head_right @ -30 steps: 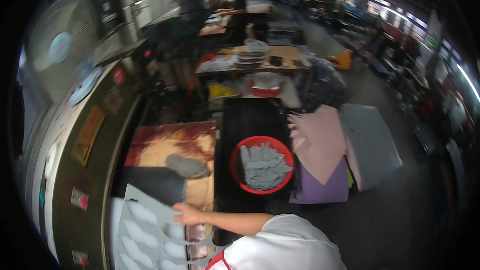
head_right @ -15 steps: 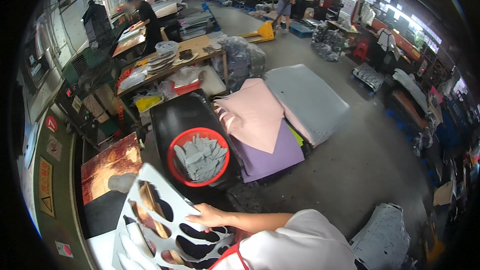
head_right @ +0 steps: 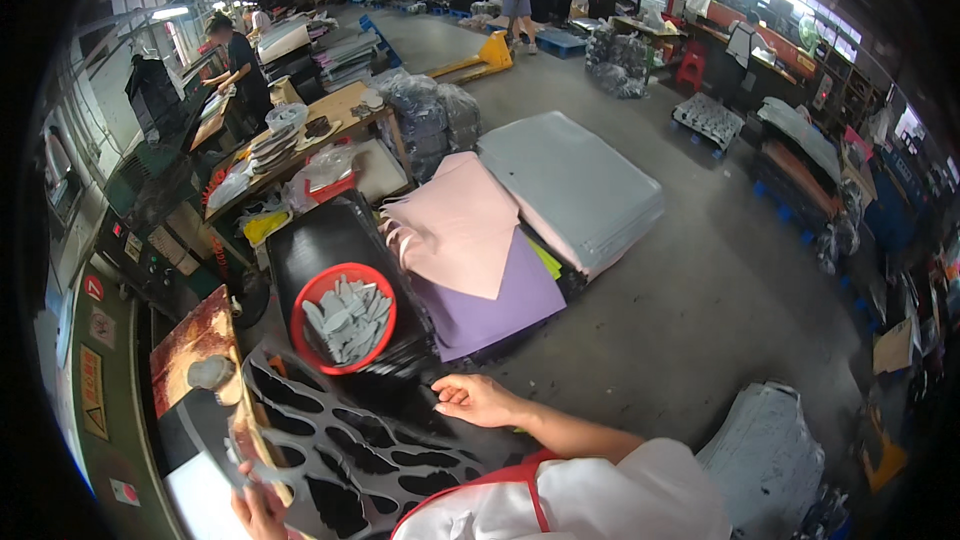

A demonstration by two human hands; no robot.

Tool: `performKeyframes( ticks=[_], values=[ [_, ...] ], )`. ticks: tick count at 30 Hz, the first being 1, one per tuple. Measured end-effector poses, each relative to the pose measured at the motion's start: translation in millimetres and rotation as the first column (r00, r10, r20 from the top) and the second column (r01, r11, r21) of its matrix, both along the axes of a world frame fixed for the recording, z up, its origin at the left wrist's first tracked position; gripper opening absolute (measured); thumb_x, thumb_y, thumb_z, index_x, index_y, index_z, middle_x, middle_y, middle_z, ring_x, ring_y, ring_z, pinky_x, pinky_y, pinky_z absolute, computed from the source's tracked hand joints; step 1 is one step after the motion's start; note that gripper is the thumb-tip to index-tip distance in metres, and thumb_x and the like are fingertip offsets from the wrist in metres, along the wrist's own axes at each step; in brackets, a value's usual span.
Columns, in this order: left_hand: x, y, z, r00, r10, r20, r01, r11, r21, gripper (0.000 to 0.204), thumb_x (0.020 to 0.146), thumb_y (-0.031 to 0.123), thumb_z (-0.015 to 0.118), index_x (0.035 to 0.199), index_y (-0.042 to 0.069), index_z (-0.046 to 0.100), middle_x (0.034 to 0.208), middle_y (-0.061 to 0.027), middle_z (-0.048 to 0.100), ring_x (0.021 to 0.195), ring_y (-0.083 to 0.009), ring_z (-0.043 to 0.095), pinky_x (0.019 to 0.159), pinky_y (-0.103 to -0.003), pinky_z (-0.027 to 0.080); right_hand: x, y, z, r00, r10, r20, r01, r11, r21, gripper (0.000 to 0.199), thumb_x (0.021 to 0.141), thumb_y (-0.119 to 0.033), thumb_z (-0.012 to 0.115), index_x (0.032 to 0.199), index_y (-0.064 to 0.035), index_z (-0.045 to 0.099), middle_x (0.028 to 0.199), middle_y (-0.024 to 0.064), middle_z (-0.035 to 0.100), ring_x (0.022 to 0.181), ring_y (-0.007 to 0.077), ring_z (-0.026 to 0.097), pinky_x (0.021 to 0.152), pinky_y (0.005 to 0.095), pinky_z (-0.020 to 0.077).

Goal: The person unpacks a plastic-wrapped template, places it on a cutting machine, and uses a handheld tool to press and cut multiple shapes from a sheet of material. The cut pieces are collected and placed into a red bin.

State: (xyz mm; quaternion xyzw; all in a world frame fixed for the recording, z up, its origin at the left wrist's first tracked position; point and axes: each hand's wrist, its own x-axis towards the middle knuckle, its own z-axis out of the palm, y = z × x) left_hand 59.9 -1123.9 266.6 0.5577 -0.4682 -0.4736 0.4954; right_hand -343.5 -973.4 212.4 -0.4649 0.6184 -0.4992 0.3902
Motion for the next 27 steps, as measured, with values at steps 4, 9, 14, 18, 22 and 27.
performKeyframes(
  ticks=[4,9,14,18,22,27],
  values=[
    [-192.0,70.5,16.2,0.546,-0.822,0.163,0.837,0.528,-0.143,0.023,0.098,0.015,0.046,0.11,0.0,0.059,0.057,0.0043,0.045,0.044,-0.004,0.036,0.04,-0.022,0.028,-57.0,73.9,-15.6,0.906,-0.024,0.423,0.032,0.999,-0.01,0.031,0.1,-0.02,0.05,0.123,-0.0001,0.054,0.101,0.0086,0.066,0.091,0.012,0.063,0.08,0.0265,0.0519],
    [-386.3,202.3,12.9,-0.413,-0.827,0.381,0.908,-0.341,0.243,0.03,0.101,0.026,0.044,0.119,0.003,0.052,0.088,-0.015,0.065,0.077,-0.0284,0.063,0.073,-0.037,0.05,-113.5,176.6,12.1,0.971,-0.004,0.24,0.074,0.956,-0.284,0.056,0.097,-0.03,0.054,0.139,0.0034,0.038,0.118,0.0153,0.059,0.101,0.017,0.062,0.085,0.0294,0.051],
    [-476.0,271.1,16.0,-0.587,-0.761,0.276,0.803,-0.59,0.084,0.03,0.102,0.026,0.042,0.113,0.001,0.055,0.101,-0.0137,0.064,0.097,-0.025,0.06,0.086,-0.036,0.047,-162.8,259.0,58.3,0.637,-0.242,0.732,0.291,0.955,0.062,0.043,0.095,-0.014,0.048,0.133,0.0067,0.042,0.113,0.019,0.06,0.1,0.0249,0.064,0.087,0.0349,0.053],
    [-522.6,293.6,27.2,-0.697,-0.685,0.212,0.717,-0.676,0.173,0.027,0.101,0.024,0.047,0.111,0.002,0.057,0.103,-0.0119,0.065,0.096,-0.0221,0.061,0.085,-0.034,0.048,-194.0,293.4,82.5,0.38,-0.335,0.862,0.546,0.833,0.083,0.036,0.087,0.002,0.042,0.121,0.0124,0.047,0.11,0.0239,0.06,0.104,0.0342,0.063,0.09,0.0387,0.0532],
    [-562.1,317.0,29.2,-0.704,-0.709,-0.034,0.71,-0.704,-0.036,0.028,0.095,0.018,0.057,0.117,0.001,0.056,0.082,-0.0071,0.063,0.079,-0.0166,0.06,0.074,-0.031,0.048,-219.3,324.3,104.4,0.367,-0.371,0.853,0.753,0.657,-0.038,0.041,0.08,0.008,0.043,0.12,0.014,0.048,0.116,0.0235,0.058,0.113,0.0368,0.058,0.099,0.0396,0.0487],
    [-629.0,328.5,-2.1,-0.703,-0.701,0.125,0.687,-0.713,-0.138,0.032,0.091,0.017,0.063,0.119,0.002,0.059,0.108,-0.0099,0.061,0.096,-0.0188,0.059,0.083,-0.031,0.048,-264.5,347.6,131.8,0.329,-0.434,0.839,0.823,0.568,-0.03,0.042,0.075,0.009,0.05,0.117,0.0108,0.051,0.116,0.0215,0.06,0.112,0.0312,0.059,0.1,0.0376,0.0435]
  ],
)
